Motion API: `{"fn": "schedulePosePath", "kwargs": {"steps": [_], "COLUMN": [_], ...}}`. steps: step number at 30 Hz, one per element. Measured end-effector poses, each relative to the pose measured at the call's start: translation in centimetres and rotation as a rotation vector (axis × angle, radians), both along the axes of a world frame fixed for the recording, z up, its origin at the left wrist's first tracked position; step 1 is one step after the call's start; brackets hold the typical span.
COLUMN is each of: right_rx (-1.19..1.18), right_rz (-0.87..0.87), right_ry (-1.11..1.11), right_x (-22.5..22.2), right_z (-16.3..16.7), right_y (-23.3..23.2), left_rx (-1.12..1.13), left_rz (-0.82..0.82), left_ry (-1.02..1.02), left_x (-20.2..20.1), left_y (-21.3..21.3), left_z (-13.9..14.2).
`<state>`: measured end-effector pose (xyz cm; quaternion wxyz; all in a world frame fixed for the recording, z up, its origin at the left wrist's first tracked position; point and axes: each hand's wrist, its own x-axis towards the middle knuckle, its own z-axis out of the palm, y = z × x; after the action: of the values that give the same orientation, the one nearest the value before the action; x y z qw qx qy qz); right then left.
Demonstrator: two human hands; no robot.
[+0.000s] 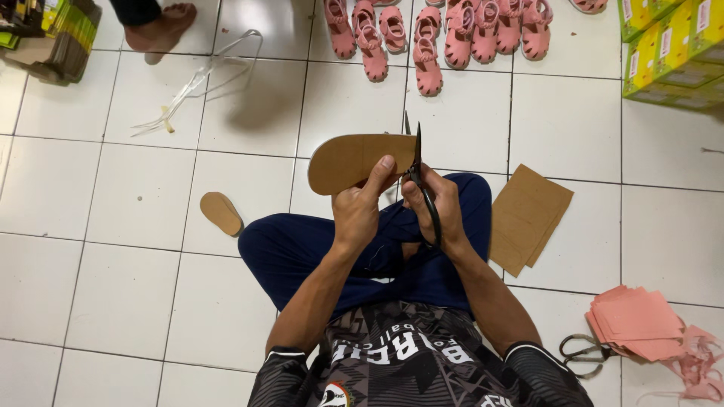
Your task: The person sits on the workshop floor and cuts sandal sole patterns out of cardboard sheets using scissors, trimming along drawn outlines and setting finished cut pieces aside while finished pink sandals lie nearby.
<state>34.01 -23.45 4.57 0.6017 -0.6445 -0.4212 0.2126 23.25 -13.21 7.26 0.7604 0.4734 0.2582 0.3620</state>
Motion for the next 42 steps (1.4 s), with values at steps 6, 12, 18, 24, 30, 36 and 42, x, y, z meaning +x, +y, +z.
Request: {"fn": "schedulePosePath", "kwargs": {"steps": [6,12,18,24,30,36,42], "right_rx": [-0.023,-0.008,-0.013,-0.032,-0.052,0.019,-0.033], "right_rz": [0.026,0.037,0.048,0.053,0.060,0.062,0.064], "right_ry": [0.063,0.056,0.008,0.002,-0.005,-0.083,-0.039], "right_x": [-0.2,-0.3,-0.2,-0.1,0.0,0.4,0.5], "right_z": [-0.1,0.5,1.1,1.6,1.6,0.6,0.5], "right_y": [-0.1,-0.4,-0.5,-0.7,-0.9,-0.9,-1.2], "left_rx": [-0.007,0.082,0.161,0.193,0.202,0.285,0.258], "left_rz": [-0.056,-0.084,-0.104,-0.125,-0.153,-0.192,-0.221], "left_ry": [-0.026,0.000,0.093,0.148,0.176,0.285,0.220], "left_x": [-0.5,-1.0,-1.4,-1.6,-1.6,-1.9,-1.8], "left_y": [0.9,1.7,2.3,2.9,3.4,3.1,3.6], "left_z": [0.9,0.9,1.0,1.7,2.3,2.1,2.3]}}
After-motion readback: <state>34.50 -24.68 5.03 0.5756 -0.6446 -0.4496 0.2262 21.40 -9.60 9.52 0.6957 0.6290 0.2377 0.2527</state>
